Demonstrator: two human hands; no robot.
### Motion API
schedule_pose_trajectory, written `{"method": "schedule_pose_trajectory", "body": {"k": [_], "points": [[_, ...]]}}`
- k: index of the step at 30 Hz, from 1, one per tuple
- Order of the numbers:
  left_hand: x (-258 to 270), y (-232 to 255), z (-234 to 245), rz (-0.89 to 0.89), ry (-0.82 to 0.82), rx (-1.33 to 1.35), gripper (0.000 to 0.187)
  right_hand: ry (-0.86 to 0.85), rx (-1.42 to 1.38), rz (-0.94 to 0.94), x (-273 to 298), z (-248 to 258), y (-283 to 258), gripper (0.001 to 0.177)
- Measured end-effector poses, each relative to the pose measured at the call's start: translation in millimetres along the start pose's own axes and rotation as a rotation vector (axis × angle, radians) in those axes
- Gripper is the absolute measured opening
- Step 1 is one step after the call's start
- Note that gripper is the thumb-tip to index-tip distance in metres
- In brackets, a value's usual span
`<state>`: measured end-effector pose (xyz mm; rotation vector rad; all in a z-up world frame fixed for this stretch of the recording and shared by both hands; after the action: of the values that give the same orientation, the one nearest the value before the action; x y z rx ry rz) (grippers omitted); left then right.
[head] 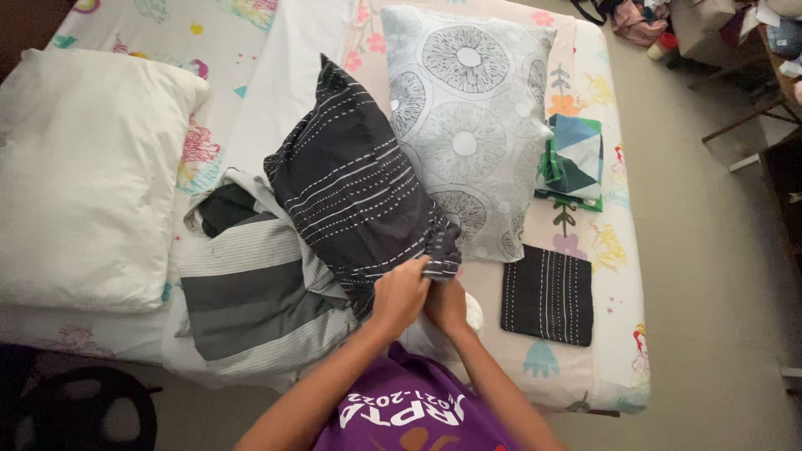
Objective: The person inserts a white pillow into a dark patterned pillowcase on a bed. They repeatedly pull the fabric over the pillow, adjust the corners, and smooth the surface until the pillow is fully encased.
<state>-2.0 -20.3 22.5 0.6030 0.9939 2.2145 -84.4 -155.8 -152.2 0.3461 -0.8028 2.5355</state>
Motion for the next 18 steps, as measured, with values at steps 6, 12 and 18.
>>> {"method": "schedule_pose_trajectory", "body": {"k": [6,12,18], "points": [[16.3,51.0,18.2,-0.444,0.208,-0.249,0.049,0.427,-0.029,0.506,-55.7,5.3,48.2,0.044],[27.2,39.9,26.9,-0.513,0.205,-0.3,0.065,0.458,-0.143,0.464,-85.7,83.5,26.9,0.044],[27.8,-64.2,29.2,-0.274,0.423,-0.25,0.061,0.39,-0.162,0.483,-94.0,114.8,-4.6,0.044]]}}
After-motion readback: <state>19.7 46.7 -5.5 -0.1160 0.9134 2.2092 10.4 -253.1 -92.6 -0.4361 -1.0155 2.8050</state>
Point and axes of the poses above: each hand's wrist, its own x-axis away from the middle knuckle, its own z-axis out of the back of the hand, y = z × x, the point moved 3 cm from there along -x, towards the middle knuckle, and after that the axes turned 9 degrees about -y, right-handed, at the moved point
